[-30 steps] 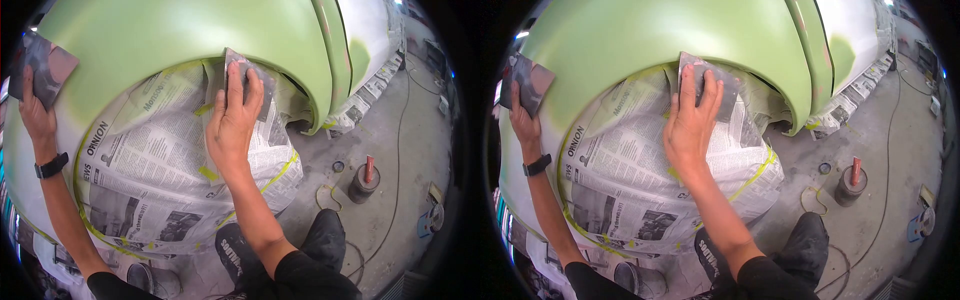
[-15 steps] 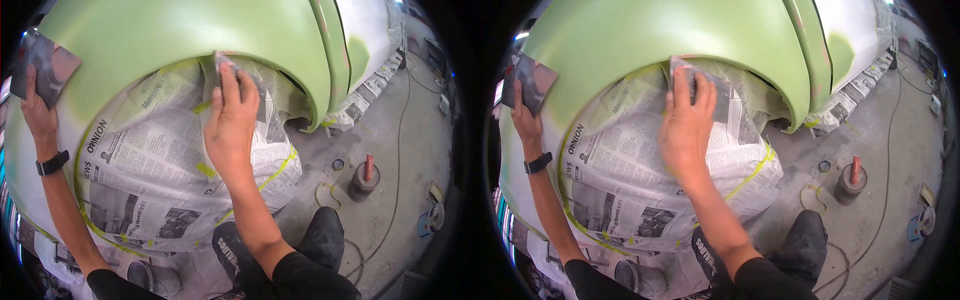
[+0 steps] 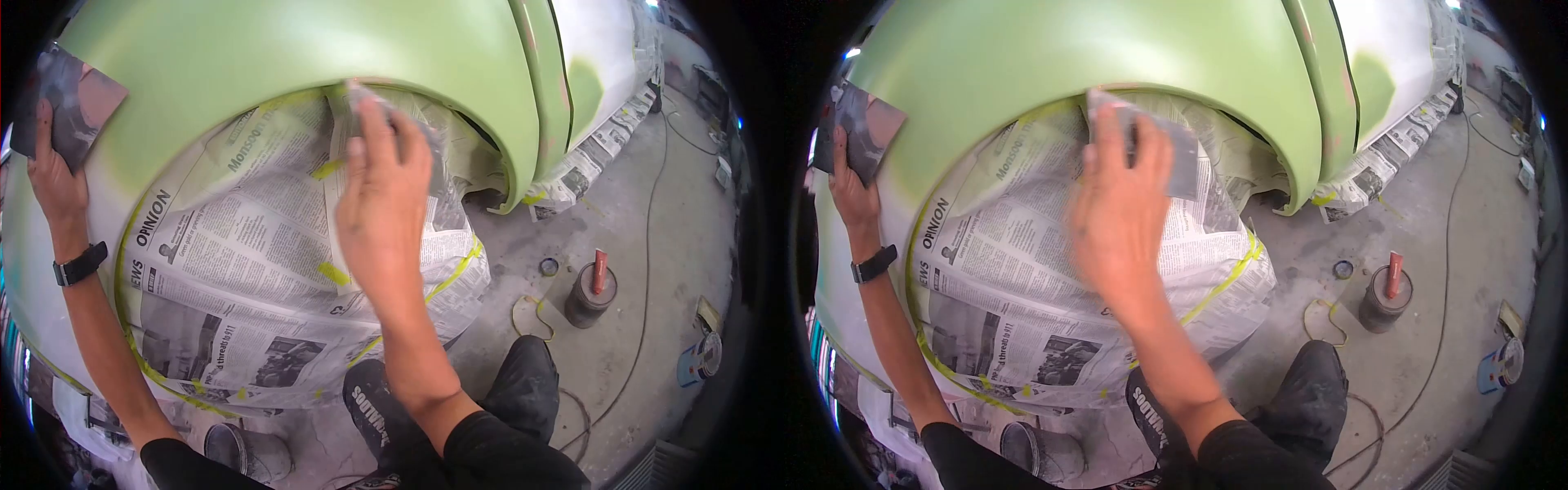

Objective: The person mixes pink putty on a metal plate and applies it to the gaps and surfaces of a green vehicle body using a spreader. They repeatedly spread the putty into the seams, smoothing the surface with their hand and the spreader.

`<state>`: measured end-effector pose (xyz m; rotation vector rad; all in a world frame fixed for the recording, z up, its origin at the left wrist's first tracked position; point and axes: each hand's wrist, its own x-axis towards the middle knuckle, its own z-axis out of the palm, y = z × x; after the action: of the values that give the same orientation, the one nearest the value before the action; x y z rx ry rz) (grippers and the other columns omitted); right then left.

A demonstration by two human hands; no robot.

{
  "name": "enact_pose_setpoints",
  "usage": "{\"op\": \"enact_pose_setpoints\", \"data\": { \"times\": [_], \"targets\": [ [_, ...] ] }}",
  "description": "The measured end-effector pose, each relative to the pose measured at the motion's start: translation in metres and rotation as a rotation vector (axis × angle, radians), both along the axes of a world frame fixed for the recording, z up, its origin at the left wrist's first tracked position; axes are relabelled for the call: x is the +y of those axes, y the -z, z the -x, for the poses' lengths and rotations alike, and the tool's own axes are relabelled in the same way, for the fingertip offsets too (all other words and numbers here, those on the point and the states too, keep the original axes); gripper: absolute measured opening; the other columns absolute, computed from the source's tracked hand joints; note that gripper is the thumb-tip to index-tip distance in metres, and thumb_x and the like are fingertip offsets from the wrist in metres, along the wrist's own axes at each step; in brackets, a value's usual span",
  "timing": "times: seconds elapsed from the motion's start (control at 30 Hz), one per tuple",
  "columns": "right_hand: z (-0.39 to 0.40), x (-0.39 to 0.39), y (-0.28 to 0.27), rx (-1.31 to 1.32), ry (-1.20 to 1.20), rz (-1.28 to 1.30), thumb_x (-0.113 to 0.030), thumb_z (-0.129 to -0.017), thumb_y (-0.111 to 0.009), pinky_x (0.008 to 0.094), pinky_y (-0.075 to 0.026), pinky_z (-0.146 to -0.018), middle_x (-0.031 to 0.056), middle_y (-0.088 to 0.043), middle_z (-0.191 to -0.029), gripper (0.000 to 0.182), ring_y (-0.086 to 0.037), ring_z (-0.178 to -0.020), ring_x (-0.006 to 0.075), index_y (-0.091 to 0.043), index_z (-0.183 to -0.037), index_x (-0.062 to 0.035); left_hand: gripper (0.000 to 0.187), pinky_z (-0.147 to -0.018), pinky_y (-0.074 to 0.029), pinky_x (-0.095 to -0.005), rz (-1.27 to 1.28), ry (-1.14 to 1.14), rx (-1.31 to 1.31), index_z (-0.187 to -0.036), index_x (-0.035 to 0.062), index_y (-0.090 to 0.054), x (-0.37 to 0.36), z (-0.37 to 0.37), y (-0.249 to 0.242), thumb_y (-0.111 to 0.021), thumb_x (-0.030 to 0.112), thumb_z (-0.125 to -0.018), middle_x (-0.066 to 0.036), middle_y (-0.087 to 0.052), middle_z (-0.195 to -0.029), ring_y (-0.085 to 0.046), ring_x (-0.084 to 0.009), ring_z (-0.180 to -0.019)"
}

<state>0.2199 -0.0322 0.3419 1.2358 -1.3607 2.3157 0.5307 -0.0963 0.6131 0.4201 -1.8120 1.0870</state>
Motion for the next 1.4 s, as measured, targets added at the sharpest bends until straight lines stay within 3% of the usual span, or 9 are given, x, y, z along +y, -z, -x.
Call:
{"op": "enact_pose_setpoints", "data": {
  "times": [0.2, 0.4, 0.57, 0.7, 0.87, 1.0, 1.17, 1.27, 1.4],
  "targets": [
    [0.01, -0.013, 0.006, -0.048, -0.08, 0.038, -0.011, -0.104, -0.056, 0.0518, -0.041, -0.112, 0.0311, -0.051, -0.139, 0.039, -0.049, -0.131, 0.0466, -0.057, -0.143, -0.0013, 0.063, -0.113, -0.046, -0.0344, 0.216, -0.196, -0.074, -0.155, -0.001, -0.045, 0.008, 0.005, -0.002, -0.064, -0.006, -0.095, -0.016, -0.062, -0.145, -0.064, -0.0217, -0.126],
    [0.018, -0.012, 0.004, -0.099, 0.071, 0.063, -0.009, -0.106, -0.053, 0.0454, -0.045, -0.107, 0.0236, -0.06, -0.129, 0.036, -0.058, -0.121, 0.039, -0.062, -0.14, -0.0049, 0.071, -0.113, -0.044, -0.0359, -0.287, 0.317, 0.233, -0.155, -0.0018, -0.045, 0.01, -0.047, -0.003, -0.073, -0.003, -0.089, -0.019, -0.059, -0.146, -0.061, -0.0284, -0.126],
    [0.007, 0.002, -0.004, 0.031, 0.045, -0.006, -0.01, -0.104, -0.056, 0.0506, -0.045, -0.107, 0.0272, -0.057, -0.133, 0.037, -0.053, -0.126, 0.0432, -0.061, -0.14, -0.0031, 0.072, -0.106, -0.049, -0.0384, 0.163, -0.164, 0.098, -0.153, -0.0063, -0.044, 0.082, -0.026, 0.108, -0.077, 0.001, -0.09, -0.021, -0.062, -0.138, -0.065, -0.0283, -0.117],
    [0.025, 0.001, -0.001, -0.033, -0.076, -0.023, -0.01, -0.102, -0.059, 0.0505, -0.046, -0.108, 0.029, -0.057, -0.134, 0.037, -0.053, -0.128, 0.0448, -0.062, -0.138, -0.002, 0.056, -0.098, -0.055, -0.041, -0.781, 0.742, 0.747, -0.148, -0.0032, -0.047, 0.116, -0.022, 0.253, -0.07, 0.017, -0.101, -0.017, -0.062, -0.134, -0.066, -0.0269, -0.115],
    [0.016, 0.018, 0.011, 0.181, -0.185, 0.038, 0.001, -0.101, -0.055, 0.0399, -0.045, -0.11, 0.0231, -0.063, -0.135, 0.037, -0.06, -0.127, 0.035, -0.064, -0.137, -0.0004, 0.051, -0.095, -0.058, -0.0419, -0.996, 0.847, 1.138, -0.147, 0.0025, -0.048, 0.121, 0.062, 0.391, -0.066, 0.024, -0.104, -0.01, -0.064, -0.132, -0.067, -0.024, -0.113],
    [0.062, 0.055, 0.061, 0.225, -0.461, 0.003, 0.014, -0.097, -0.048, 0.0328, -0.041, -0.113, 0.0182, -0.067, -0.136, 0.044, -0.062, -0.129, 0.0253, -0.061, -0.139, 0.0045, 0.045, -0.095, -0.058, -0.0416, -1.283, 0.884, 1.319, -0.145, 0.0028, -0.05, 0.136, 0.127, 0.398, -0.064, 0.02, -0.106, -0.009, -0.066, -0.129, -0.068, -0.0218, -0.113],
    [0.067, 0.117, 0.116, 0.479, -0.748, -0.231, 0.02, -0.084, -0.05, 0.04, -0.05, -0.105, 0.0207, -0.066, -0.133, 0.062, -0.064, -0.126, 0.0374, -0.069, -0.135, -0.0092, 0.026, -0.085, -0.055, -0.0329, -1.335, 0.998, 1.188, -0.121, 0.0024, -0.066, 0.132, 0.187, 0.404, -0.069, 0.022, -0.103, -0.004, -0.07, -0.116, -0.068, -0.0123, -0.099],
    [0.094, 0.138, 0.152, 0.876, -0.344, -0.596, 0.015, -0.081, -0.056, 0.0477, -0.05, -0.105, 0.0181, -0.065, -0.136, 0.062, -0.061, -0.13, 0.0406, -0.071, -0.133, -0.0152, 0.027, -0.087, -0.054, -0.0318, -1.639, 1.405, 1.34, -0.121, 0.0028, -0.067, 0.135, 0.18, 0.388, -0.068, 0.024, -0.104, -0.003, -0.07, -0.114, -0.067, -0.0111, -0.099],
    [0.12, 0.153, 0.19, 0.973, -0.012, -0.762, 0.01, -0.08, -0.059, 0.056, -0.047, -0.107, 0.0127, -0.065, -0.136, 0.058, -0.06, -0.129, 0.0419, -0.073, -0.129, -0.0181, 0.032, -0.086, -0.052, -0.028, -1.101, 0.581, 0.882, -0.12, 0.0015, -0.066, 0.115, 0.173, 0.412, -0.066, 0.029, -0.105, -0.003, -0.069, -0.112, -0.065, -0.0102, -0.098]
  ]
}}
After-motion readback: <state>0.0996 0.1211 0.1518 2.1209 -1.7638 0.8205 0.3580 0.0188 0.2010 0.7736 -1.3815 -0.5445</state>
